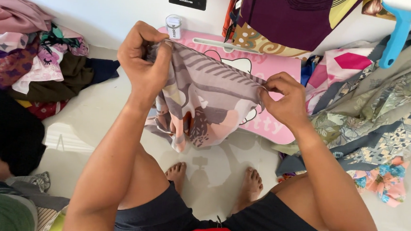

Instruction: The person folds a patterned cloth on a small table by smoothing it with their hands and aligning the edges.

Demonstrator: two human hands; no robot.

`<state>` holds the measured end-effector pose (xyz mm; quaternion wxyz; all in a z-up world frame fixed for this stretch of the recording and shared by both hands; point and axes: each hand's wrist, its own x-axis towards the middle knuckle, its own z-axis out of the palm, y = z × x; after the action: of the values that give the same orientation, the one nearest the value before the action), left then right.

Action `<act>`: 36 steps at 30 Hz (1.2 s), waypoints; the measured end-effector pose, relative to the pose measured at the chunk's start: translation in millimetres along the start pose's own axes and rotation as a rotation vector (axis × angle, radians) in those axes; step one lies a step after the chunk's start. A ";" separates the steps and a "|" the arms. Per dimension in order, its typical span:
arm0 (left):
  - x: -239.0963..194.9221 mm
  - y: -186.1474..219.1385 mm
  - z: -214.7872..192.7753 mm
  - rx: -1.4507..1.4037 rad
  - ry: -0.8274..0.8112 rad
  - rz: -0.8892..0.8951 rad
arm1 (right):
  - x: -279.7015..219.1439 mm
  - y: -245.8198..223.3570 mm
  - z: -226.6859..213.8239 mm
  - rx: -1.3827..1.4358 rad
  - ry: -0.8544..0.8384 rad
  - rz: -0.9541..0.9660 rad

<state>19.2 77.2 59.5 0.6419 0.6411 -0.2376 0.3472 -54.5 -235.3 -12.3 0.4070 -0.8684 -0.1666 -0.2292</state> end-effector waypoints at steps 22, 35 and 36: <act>3.5 -1.4 -11.1 0.010 0.091 -0.057 | -3.6 11.6 23.9 -0.204 -0.159 -0.027; 4.6 -11.3 -18.6 0.014 0.157 -0.165 | -13.0 41.5 25.0 -0.451 -0.193 -0.228; 4.6 -18.2 -21.2 0.019 0.155 -0.132 | -13.5 44.3 27.4 -0.446 -0.138 -0.240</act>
<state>32.9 99.9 49.7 0.6737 0.6326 -0.1410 0.3551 -37.6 -242.4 -62.9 0.1632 -0.9242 -0.2412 -0.2469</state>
